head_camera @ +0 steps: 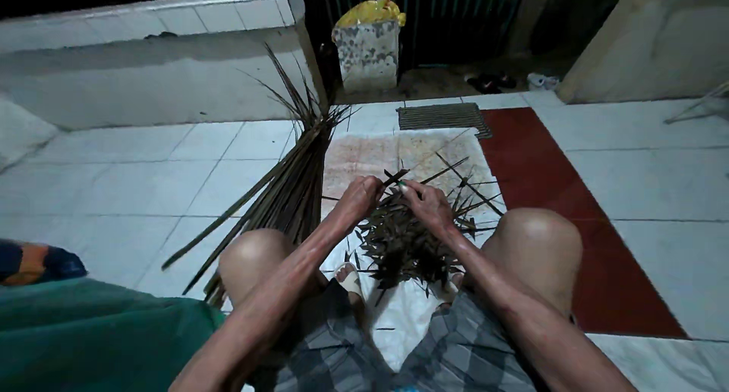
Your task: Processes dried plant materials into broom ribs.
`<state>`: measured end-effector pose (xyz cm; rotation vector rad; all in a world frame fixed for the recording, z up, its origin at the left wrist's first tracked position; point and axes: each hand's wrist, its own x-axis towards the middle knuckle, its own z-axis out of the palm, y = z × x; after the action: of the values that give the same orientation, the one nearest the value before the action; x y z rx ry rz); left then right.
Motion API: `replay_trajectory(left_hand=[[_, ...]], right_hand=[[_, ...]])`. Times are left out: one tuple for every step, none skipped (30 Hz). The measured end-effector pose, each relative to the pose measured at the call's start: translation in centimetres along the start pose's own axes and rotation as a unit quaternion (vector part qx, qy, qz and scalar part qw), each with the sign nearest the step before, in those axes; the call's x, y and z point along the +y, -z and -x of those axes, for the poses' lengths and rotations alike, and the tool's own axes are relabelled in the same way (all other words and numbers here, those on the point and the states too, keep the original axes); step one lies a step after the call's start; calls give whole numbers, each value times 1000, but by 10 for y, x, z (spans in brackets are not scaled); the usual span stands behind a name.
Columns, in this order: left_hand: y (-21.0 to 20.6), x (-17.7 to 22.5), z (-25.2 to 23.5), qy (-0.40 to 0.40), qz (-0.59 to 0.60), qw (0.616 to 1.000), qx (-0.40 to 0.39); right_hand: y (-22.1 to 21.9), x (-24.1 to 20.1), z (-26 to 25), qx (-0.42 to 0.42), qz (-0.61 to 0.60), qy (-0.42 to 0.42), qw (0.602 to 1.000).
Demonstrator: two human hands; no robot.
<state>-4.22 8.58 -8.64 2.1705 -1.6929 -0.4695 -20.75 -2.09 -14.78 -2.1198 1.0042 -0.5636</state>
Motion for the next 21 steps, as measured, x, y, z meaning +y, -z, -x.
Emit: replay_trajectory(left_hand=[[-5, 1, 7, 3, 3, 1000, 1], [-9, 0, 11, 4, 3, 1000, 3], [-13, 0, 15, 5, 4, 1000, 4], [-17, -2, 18, 10, 3, 1000, 7], [-21, -5, 19, 15, 3, 1000, 11], [-23, -9, 19, 22, 4, 1000, 12], [-25, -12, 22, 26, 7, 1000, 9], [-26, -14, 25, 28, 12, 1000, 3], [-28, -15, 29, 29, 17, 999, -4], [-26, -15, 29, 31, 23, 999, -12], [-22, -14, 27, 37, 27, 999, -24], [-21, -14, 26, 48, 28, 998, -35], [-22, -14, 26, 54, 30, 997, -44], [-24, -14, 26, 56, 32, 996, -54], [-25, -14, 25, 56, 31, 996, -61], [-27, -14, 25, 52, 29, 996, -64], [-29, -14, 24, 49, 25, 997, -62], [-30, -13, 24, 49, 19, 997, -59], [-31, -13, 25, 52, 13, 997, -57], [-30, -13, 26, 57, 5, 997, -50], [-30, -13, 28, 62, -6, 997, -38]], right_hand=[[0, 2, 5, -7, 9, -1, 1000], [-2, 3, 9, -8, 19, 1, 1000], [-4, 4, 13, -8, 29, 0, 1000], [-7, 3, 16, -7, 37, -2, 999], [-10, 0, 18, -7, 43, -4, 999], [-14, -1, 20, -7, 43, -2, 999], [-18, -2, 22, -9, 42, 1, 999], [-22, -1, 26, -13, 42, 3, 999], [-26, 2, 28, -20, 46, 6, 999], [-27, 4, 27, -25, 52, 12, 998], [-26, 4, 23, -30, 56, 15, 998], [-25, 5, 21, -36, 61, 12, 997], [-25, 8, 20, -39, 64, 5, 997], [-25, 11, 20, -38, 63, -3, 997], [-25, 16, 18, -31, 60, -13, 998], [-24, 20, 15, -21, 56, -23, 998], [-22, 23, 13, -12, 53, -34, 998], [-19, 27, 11, -1, 51, -45, 998], [-17, 32, 9, 17, 49, -56, 997], [-14, 35, 8, 34, 45, -65, 996], [-11, 38, 7, 49, 36, -67, 996]])
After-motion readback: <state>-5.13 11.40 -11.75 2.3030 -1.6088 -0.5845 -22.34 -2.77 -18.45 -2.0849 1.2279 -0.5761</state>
